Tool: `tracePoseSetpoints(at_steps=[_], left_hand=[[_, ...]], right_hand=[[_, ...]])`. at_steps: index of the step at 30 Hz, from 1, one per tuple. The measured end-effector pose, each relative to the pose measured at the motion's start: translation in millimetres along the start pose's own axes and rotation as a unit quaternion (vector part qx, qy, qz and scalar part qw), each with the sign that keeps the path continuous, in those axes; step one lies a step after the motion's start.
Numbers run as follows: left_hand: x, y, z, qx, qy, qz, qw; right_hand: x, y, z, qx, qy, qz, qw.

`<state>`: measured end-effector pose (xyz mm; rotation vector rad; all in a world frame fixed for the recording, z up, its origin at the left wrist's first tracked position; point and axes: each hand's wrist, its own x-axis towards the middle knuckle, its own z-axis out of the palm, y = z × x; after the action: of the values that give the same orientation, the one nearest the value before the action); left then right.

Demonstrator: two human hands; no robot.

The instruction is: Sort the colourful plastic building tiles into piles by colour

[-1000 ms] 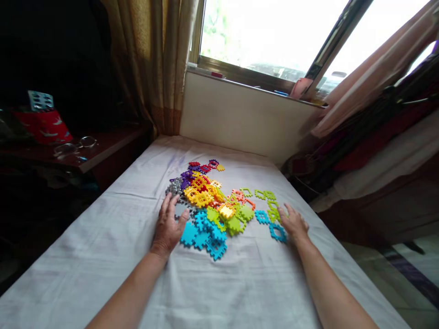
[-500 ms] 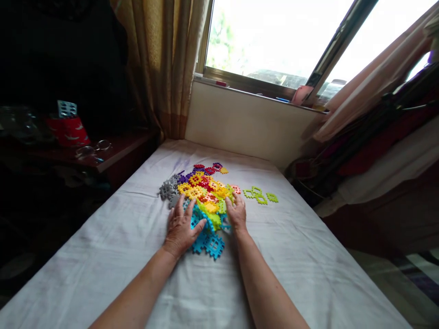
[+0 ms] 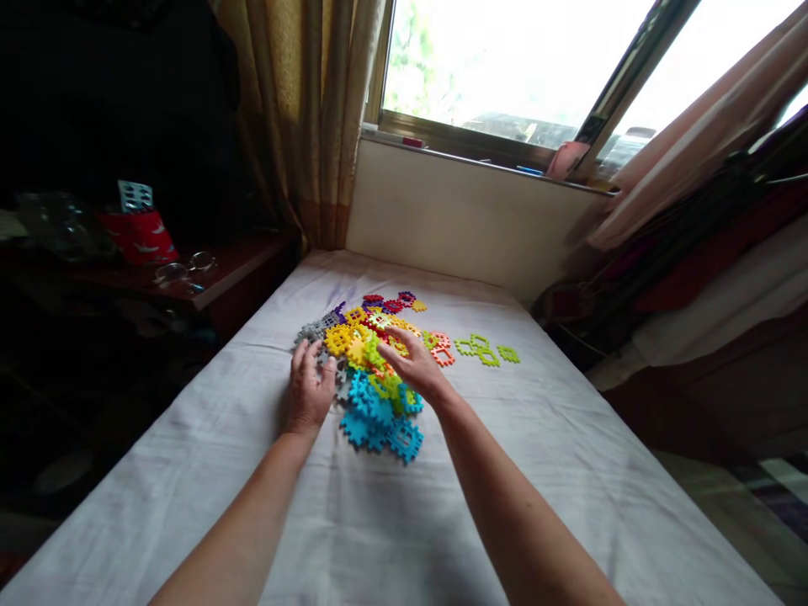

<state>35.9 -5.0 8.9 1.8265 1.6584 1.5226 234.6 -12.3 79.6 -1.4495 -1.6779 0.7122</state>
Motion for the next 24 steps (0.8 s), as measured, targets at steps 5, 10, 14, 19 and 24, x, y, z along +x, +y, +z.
tracePoseSetpoints(at_steps=[5,10,14,19,24], left_hand=[[-10,39,-28.0,0.207,-0.273,0.007,0.939],[-15,71,-24.0,0.216,-0.363,0.012,0.906],[-2,83,-1.6,0.079,-0.387,-0.039,0.918],[38,98,28.1,0.033,-0.334,-0.041,0.941],[99,81,24.8,0.119,-0.296,-0.021,0.947]], right_hand=[[-92,22,-22,-0.269,-0.116,0.036,0.955],[-88,30,8,-0.282,-0.05,0.014,0.958],[-57,33,8,-0.21,0.028,0.055,0.976],[-17,25,-10,-0.154,0.073,0.078,0.982],[36,32,-43,-0.123,0.065,0.037,0.99]])
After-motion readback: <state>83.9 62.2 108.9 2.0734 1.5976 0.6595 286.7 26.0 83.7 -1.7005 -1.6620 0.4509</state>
